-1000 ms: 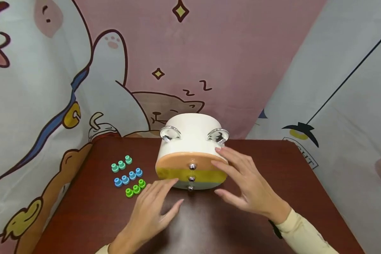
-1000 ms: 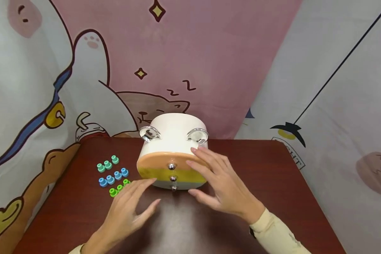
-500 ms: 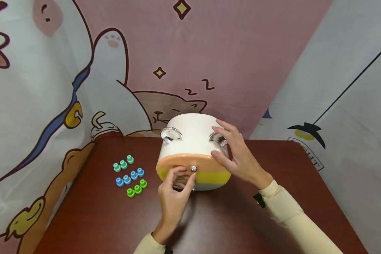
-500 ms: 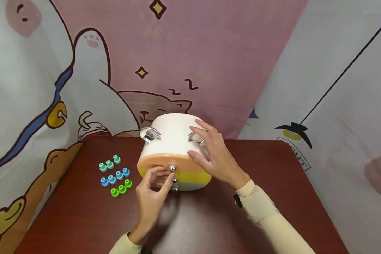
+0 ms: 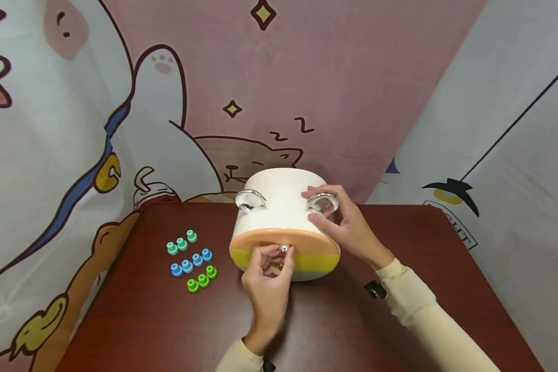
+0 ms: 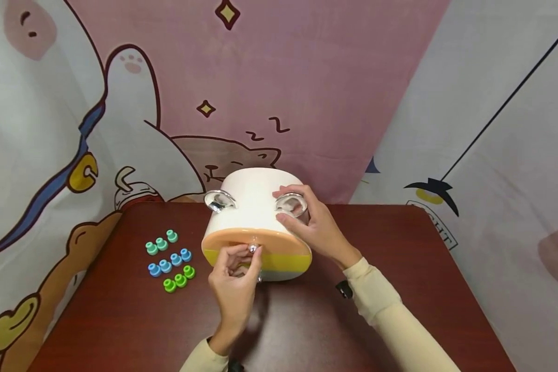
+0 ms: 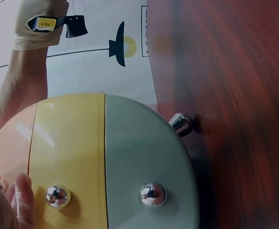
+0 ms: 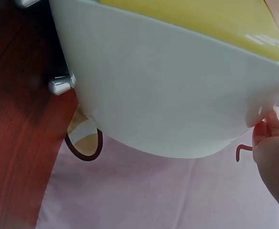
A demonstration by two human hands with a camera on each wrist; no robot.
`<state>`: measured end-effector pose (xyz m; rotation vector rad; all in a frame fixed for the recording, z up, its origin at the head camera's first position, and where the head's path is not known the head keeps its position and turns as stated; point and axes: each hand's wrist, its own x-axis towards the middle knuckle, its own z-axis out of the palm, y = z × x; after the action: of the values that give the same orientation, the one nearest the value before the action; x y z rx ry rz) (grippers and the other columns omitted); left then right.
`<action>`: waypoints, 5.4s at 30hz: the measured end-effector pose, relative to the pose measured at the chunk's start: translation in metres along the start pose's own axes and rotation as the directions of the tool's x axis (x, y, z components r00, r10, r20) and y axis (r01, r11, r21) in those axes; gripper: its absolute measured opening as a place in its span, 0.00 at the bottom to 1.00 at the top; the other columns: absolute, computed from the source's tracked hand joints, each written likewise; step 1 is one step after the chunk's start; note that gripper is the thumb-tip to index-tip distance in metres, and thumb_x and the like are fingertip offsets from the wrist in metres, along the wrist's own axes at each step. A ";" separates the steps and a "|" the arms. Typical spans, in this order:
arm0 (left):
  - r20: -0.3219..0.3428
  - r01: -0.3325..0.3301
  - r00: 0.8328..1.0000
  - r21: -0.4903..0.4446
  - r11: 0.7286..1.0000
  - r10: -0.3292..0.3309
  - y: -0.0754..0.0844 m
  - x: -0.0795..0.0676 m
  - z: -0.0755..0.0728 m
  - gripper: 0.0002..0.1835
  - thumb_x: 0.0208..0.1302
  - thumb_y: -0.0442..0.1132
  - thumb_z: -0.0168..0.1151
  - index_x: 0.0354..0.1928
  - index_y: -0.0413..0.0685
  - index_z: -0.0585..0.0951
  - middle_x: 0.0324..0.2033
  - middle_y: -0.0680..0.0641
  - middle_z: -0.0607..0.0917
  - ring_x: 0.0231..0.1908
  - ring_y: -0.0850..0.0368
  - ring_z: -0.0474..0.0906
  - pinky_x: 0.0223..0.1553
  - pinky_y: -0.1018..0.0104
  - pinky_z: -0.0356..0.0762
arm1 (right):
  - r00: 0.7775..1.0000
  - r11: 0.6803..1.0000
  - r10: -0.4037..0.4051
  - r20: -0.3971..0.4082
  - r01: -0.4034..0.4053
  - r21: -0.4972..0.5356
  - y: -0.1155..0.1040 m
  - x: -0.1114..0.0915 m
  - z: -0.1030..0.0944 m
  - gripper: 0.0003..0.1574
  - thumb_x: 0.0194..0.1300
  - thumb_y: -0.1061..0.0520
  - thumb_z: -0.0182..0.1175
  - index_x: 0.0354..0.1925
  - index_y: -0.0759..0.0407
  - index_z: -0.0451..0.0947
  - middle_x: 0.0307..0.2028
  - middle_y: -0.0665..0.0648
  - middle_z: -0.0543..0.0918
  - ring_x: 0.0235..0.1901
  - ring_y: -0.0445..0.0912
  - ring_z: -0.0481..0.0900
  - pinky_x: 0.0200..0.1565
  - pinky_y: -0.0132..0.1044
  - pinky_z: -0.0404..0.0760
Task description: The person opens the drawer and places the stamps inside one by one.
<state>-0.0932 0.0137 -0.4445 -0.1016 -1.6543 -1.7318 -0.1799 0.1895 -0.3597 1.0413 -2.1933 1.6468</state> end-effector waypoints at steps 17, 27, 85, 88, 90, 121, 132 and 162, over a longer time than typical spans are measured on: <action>0.023 -0.122 0.992 0.023 0.992 0.121 0.009 -0.025 -0.019 0.15 0.58 0.20 0.79 0.42 0.38 0.84 0.28 0.43 0.89 0.22 0.53 0.84 0.19 0.73 0.77 | 0.992 0.987 -0.112 0.059 0.117 -0.109 0.050 -0.008 -0.001 0.33 0.77 0.61 0.65 0.75 0.58 0.68 0.68 0.55 0.80 0.61 0.52 0.83 0.53 0.40 0.82; 0.049 -0.132 0.990 0.039 0.991 0.130 0.019 -0.041 -0.033 0.18 0.53 0.18 0.80 0.41 0.38 0.84 0.27 0.44 0.89 0.19 0.58 0.82 0.16 0.75 0.73 | 0.996 0.994 -0.076 0.048 0.080 -0.070 0.051 -0.010 -0.001 0.42 0.67 0.69 0.71 0.75 0.55 0.68 0.70 0.56 0.81 0.75 0.55 0.72 0.58 0.39 0.76; -0.001 0.077 0.994 0.689 0.721 -0.106 -0.046 0.021 -0.197 0.23 0.60 0.25 0.72 0.57 0.35 0.79 0.41 0.39 0.80 0.36 0.49 0.72 0.37 0.64 0.65 | 0.994 0.995 -0.100 0.043 0.100 0.008 0.051 -0.007 0.001 0.37 0.72 0.64 0.68 0.75 0.59 0.67 0.72 0.57 0.79 0.73 0.59 0.71 0.58 0.40 0.76; 0.019 0.109 0.984 0.717 0.688 -0.176 -0.055 0.025 -0.199 0.20 0.61 0.27 0.73 0.55 0.37 0.80 0.34 0.40 0.79 0.34 0.47 0.74 0.37 0.59 0.66 | 0.995 0.995 -0.097 0.040 0.097 -0.003 0.050 -0.009 -0.003 0.37 0.73 0.63 0.68 0.75 0.59 0.66 0.71 0.58 0.79 0.74 0.59 0.70 0.58 0.40 0.76; 0.015 0.144 0.974 0.727 0.671 -0.226 -0.059 0.027 -0.200 0.19 0.61 0.29 0.73 0.54 0.38 0.80 0.30 0.42 0.78 0.32 0.48 0.74 0.35 0.57 0.67 | 0.994 0.995 -0.097 0.042 0.097 -0.007 0.049 -0.009 -0.005 0.38 0.73 0.63 0.68 0.75 0.59 0.66 0.71 0.58 0.79 0.75 0.59 0.70 0.58 0.40 0.76; 0.231 -0.034 0.950 0.746 0.665 -0.210 -0.088 0.038 -0.231 0.15 0.53 0.25 0.78 0.38 0.44 0.81 0.23 0.52 0.87 0.23 0.60 0.80 0.27 0.52 0.76 | 0.993 0.993 -0.112 0.021 0.113 -0.028 0.006 -0.003 -0.001 0.36 0.63 0.78 0.64 0.68 0.74 0.65 0.64 0.74 0.80 0.72 0.68 0.71 0.61 0.39 0.76; 0.161 0.007 0.969 0.739 0.673 -0.186 -0.052 0.038 -0.220 0.11 0.57 0.26 0.82 0.34 0.45 0.88 0.23 0.55 0.86 0.21 0.66 0.78 0.25 0.77 0.72 | 0.994 0.994 -0.109 0.019 0.109 -0.016 0.005 -0.002 0.001 0.35 0.64 0.78 0.64 0.67 0.74 0.66 0.62 0.74 0.79 0.72 0.70 0.70 0.64 0.40 0.73; 0.370 -0.226 0.922 0.265 0.937 0.117 0.038 0.068 -0.112 0.17 0.53 0.27 0.86 0.42 0.51 0.92 0.25 0.54 0.77 0.27 0.60 0.66 0.21 0.70 0.61 | 0.993 0.993 -0.120 0.007 0.120 0.001 0.031 -0.006 0.001 0.39 0.65 0.77 0.65 0.70 0.68 0.66 0.64 0.69 0.80 0.74 0.65 0.70 0.75 0.44 0.64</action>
<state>-0.0762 -0.1132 -0.3968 -0.4199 -2.0833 -1.3612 -0.1951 0.1954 -0.3871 1.1570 -2.0903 1.5946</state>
